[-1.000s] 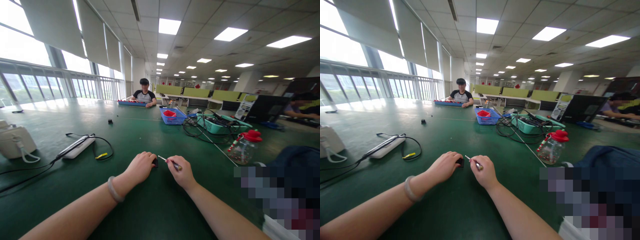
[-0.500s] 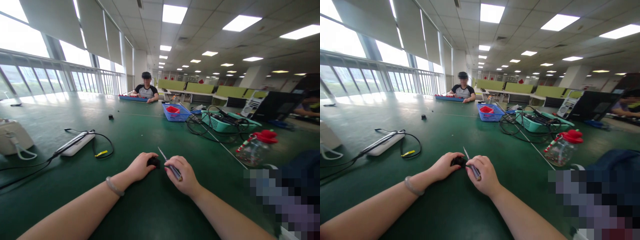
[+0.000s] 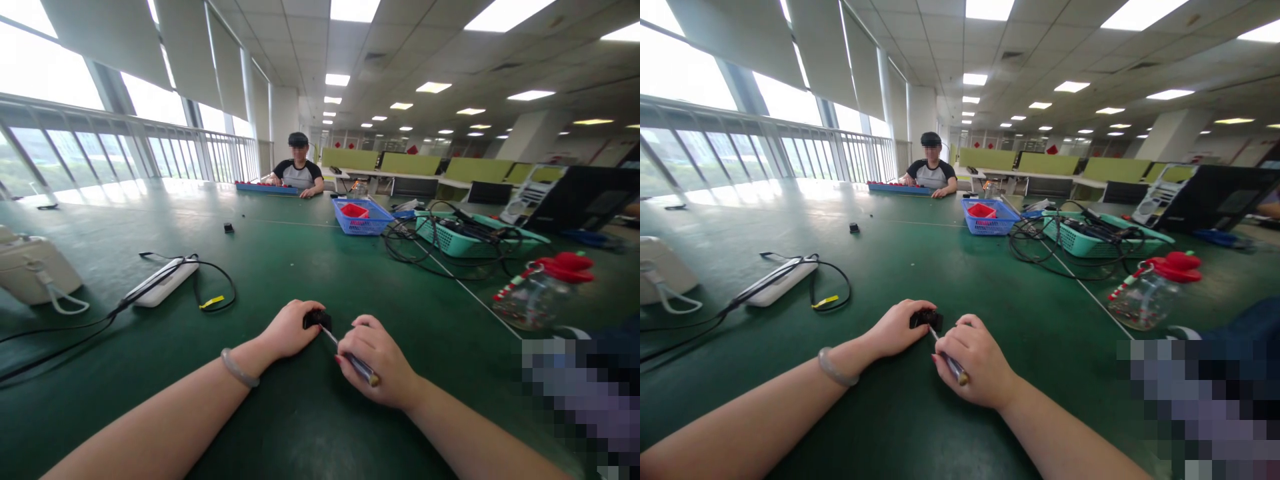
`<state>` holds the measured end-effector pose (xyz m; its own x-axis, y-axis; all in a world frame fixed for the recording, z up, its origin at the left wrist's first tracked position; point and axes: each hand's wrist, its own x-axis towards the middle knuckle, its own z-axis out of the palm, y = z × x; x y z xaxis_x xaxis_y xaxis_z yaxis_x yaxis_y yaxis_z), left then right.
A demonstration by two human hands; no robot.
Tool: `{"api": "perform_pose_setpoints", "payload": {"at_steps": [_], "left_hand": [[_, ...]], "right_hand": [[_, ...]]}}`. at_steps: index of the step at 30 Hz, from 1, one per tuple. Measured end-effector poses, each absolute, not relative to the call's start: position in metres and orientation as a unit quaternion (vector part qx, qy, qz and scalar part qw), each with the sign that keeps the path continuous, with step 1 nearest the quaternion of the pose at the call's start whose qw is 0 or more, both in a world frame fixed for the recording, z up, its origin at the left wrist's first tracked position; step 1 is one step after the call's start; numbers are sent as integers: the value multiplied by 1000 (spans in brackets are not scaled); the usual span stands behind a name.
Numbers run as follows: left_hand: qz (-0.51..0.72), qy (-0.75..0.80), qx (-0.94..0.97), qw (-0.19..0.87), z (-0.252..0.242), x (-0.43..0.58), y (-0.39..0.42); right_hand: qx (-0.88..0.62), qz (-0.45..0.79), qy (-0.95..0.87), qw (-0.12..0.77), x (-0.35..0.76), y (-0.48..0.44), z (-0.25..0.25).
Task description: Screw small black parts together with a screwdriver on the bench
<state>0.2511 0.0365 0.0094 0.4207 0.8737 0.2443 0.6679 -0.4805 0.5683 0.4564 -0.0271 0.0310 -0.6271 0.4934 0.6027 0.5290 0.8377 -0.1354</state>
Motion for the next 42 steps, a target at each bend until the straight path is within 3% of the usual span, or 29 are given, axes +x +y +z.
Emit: {"api": "perform_pose_setpoints", "payload": {"at_steps": [22, 42], "left_hand": [[263, 466, 821, 199, 10, 251, 38], [259, 468, 818, 210, 6, 251, 40]], "right_hand": [[-289, -146, -925, 199, 448, -37, 33], [-258, -130, -943, 165, 448, -36, 29]]}}
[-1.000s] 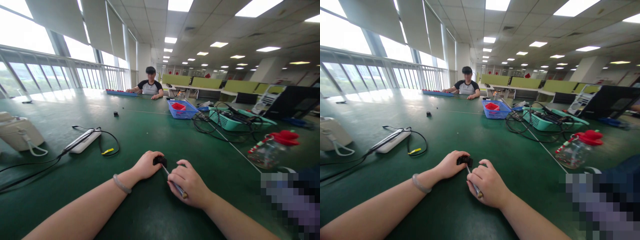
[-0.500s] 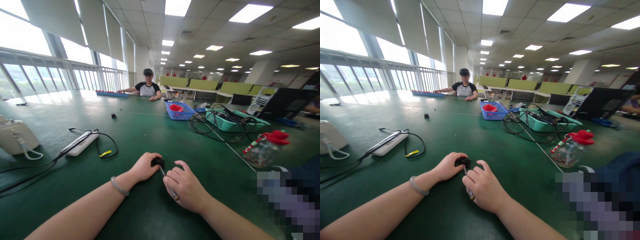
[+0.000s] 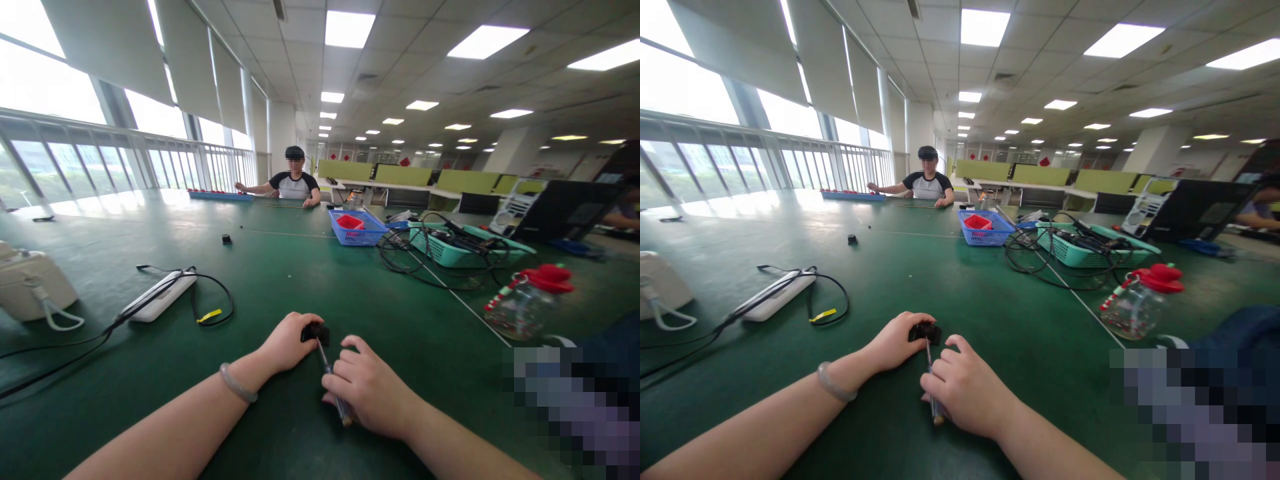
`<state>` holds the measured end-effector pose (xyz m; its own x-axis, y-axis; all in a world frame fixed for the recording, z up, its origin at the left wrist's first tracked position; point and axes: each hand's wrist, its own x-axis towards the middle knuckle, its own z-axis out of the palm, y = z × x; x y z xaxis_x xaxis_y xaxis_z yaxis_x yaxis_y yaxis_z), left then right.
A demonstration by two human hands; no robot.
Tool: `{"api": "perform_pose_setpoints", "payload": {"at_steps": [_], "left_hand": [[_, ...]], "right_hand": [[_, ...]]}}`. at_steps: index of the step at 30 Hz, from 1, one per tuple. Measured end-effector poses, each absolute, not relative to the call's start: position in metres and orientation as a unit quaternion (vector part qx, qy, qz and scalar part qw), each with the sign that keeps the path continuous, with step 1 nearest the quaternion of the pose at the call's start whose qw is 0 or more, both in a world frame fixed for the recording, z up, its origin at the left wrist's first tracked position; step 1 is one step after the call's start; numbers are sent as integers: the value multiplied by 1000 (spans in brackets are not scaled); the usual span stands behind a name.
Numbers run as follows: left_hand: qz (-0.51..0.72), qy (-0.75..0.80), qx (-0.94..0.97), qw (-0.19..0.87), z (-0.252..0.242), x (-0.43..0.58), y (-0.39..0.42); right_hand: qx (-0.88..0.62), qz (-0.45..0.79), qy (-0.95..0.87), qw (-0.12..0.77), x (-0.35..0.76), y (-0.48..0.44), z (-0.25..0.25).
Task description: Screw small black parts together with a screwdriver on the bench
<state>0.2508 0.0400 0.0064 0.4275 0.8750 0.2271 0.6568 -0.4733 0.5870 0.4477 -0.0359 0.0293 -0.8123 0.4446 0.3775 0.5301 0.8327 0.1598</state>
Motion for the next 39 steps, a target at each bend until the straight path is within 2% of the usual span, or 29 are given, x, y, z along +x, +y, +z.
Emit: {"api": "perform_pose_setpoints", "payload": {"at_steps": [14, 25, 39], "left_hand": [[275, 463, 814, 217, 4, 251, 40], [268, 462, 818, 216, 2, 250, 41], [265, 467, 818, 206, 7, 252, 38]], "right_hand": [[-277, -68, -931, 228, 449, -37, 24], [-272, -123, -916, 267, 449, -39, 26], [-243, -89, -951, 166, 449, -40, 28]]}}
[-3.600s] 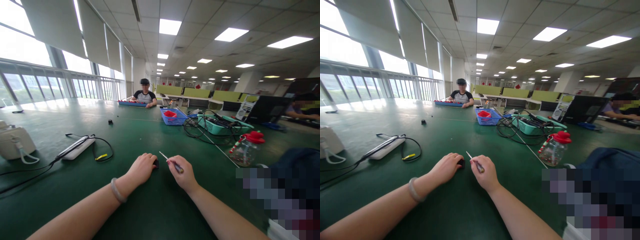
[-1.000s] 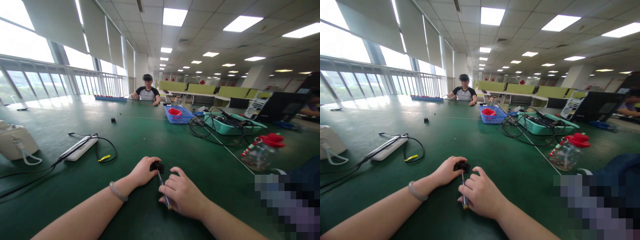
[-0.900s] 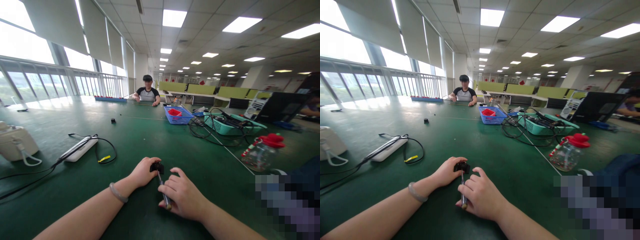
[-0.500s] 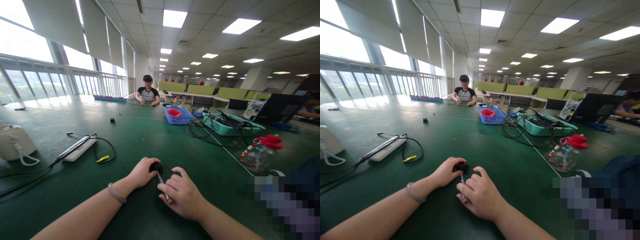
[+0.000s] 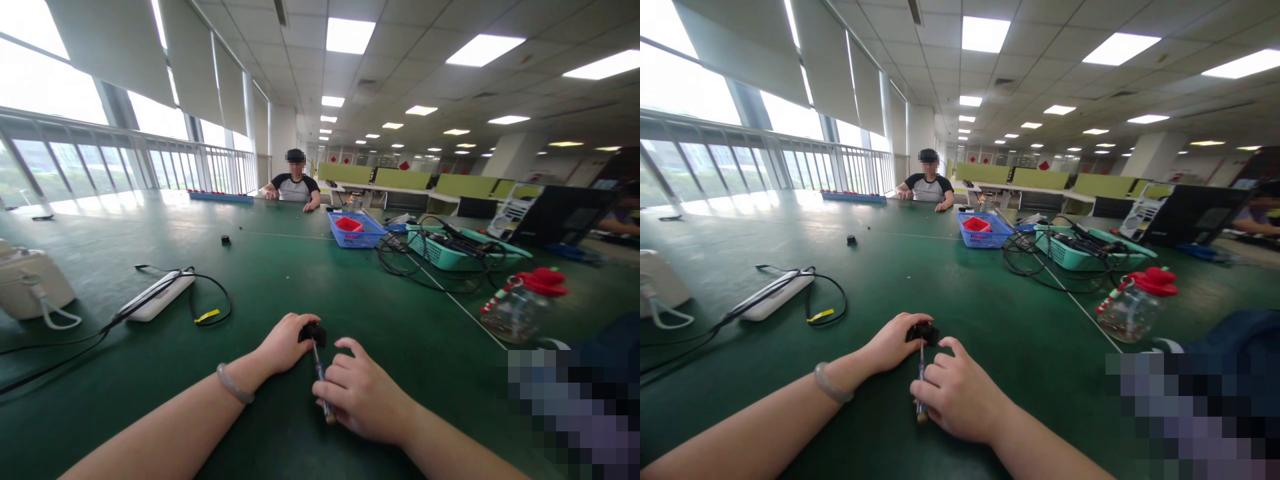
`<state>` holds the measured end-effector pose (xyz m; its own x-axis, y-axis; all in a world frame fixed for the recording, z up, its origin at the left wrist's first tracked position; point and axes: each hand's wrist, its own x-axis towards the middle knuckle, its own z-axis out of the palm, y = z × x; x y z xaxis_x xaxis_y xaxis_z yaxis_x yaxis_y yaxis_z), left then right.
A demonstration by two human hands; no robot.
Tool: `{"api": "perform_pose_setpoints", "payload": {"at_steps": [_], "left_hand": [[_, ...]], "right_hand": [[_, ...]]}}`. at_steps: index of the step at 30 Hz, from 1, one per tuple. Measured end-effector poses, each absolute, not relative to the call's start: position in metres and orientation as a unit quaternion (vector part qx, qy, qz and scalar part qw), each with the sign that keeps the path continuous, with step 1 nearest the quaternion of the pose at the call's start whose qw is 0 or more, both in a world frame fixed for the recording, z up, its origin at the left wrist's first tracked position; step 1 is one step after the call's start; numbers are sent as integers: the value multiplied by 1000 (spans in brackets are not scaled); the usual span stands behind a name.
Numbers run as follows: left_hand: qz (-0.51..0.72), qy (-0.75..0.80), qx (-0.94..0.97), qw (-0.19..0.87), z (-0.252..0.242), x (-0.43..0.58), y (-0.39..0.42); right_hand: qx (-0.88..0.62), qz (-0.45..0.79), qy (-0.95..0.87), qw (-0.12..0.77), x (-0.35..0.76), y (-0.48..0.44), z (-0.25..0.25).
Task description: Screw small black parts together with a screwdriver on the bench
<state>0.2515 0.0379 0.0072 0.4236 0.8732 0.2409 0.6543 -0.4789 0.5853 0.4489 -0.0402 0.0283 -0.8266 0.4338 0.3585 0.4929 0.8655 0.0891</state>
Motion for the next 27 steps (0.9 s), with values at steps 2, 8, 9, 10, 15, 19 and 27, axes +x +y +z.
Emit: {"api": "perform_pose_setpoints", "payload": {"at_steps": [2, 8, 9, 10, 15, 19, 27], "left_hand": [[264, 469, 817, 207, 8, 252, 38], [259, 470, 817, 209, 6, 251, 39], [260, 469, 818, 209, 5, 251, 40], [261, 468, 818, 210, 5, 251, 40], [261, 469, 816, 214, 5, 251, 39], [263, 471, 815, 211, 5, 251, 39], [265, 465, 819, 208, 4, 252, 39]], "right_hand": [[-242, -84, -953, 163, 449, -41, 28], [-276, -89, -931, 220, 447, -41, 27], [-285, -91, -926, 231, 447, -42, 27], [-290, -92, -922, 241, 447, -42, 28], [-286, -97, -917, 261, 447, -43, 28], [-282, -98, -918, 262, 448, -42, 27], [-277, -102, -922, 249, 448, -41, 25]]}}
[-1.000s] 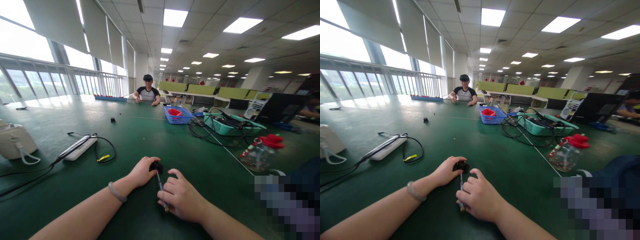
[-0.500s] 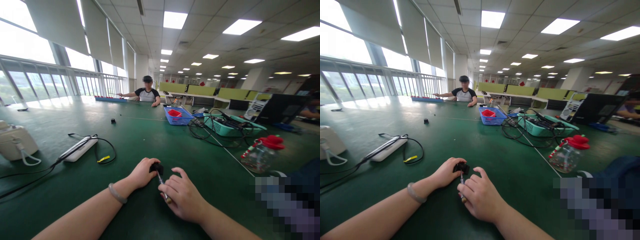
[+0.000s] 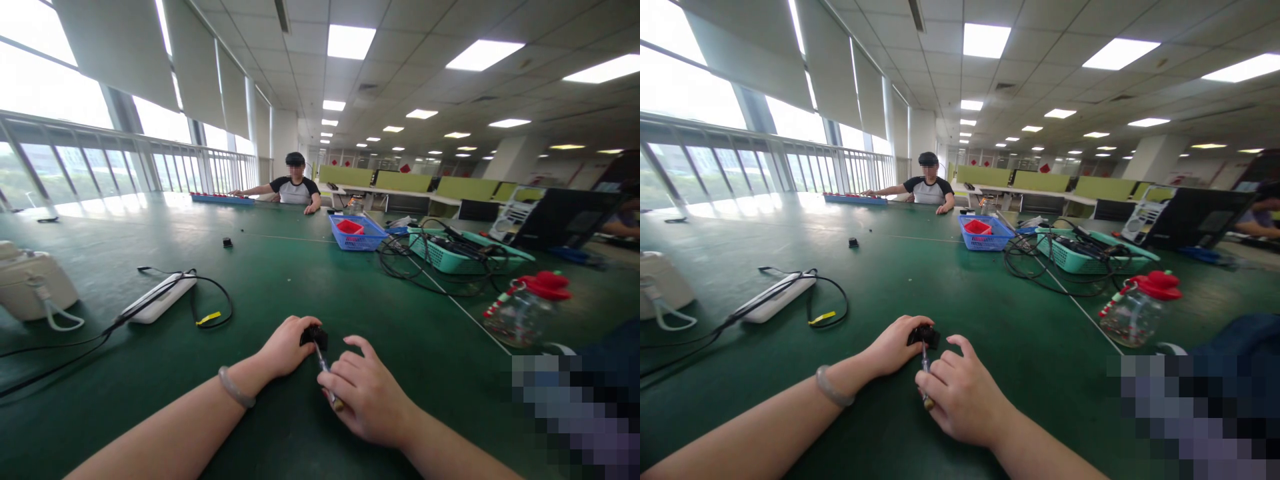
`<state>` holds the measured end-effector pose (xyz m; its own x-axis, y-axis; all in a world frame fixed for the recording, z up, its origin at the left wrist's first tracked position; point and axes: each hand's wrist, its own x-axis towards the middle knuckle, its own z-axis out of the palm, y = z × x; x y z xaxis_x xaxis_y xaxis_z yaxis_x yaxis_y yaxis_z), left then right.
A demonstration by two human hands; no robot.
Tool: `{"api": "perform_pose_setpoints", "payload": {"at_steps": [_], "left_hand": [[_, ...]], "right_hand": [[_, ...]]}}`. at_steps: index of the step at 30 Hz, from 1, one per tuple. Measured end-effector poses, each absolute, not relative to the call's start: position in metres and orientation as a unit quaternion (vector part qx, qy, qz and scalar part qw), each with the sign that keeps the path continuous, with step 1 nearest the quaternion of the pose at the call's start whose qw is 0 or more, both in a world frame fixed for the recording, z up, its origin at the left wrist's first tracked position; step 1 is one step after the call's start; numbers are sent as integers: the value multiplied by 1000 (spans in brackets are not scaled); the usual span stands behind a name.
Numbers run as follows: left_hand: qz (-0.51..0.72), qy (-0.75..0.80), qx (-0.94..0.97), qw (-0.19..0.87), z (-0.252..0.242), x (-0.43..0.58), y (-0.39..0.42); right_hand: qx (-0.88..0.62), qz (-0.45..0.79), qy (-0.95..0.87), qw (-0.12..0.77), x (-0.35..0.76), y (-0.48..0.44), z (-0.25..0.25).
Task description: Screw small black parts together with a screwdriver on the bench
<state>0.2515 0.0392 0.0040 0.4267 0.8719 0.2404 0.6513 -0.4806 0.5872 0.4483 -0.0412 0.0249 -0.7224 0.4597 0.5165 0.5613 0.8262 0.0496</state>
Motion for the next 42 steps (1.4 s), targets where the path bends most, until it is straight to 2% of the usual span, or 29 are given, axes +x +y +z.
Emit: {"api": "perform_pose_setpoints", "payload": {"at_steps": [42], "left_hand": [[277, 472, 810, 208, -1, 251, 41]], "right_hand": [[-303, -136, -899, 285, 451, -37, 25]]}}
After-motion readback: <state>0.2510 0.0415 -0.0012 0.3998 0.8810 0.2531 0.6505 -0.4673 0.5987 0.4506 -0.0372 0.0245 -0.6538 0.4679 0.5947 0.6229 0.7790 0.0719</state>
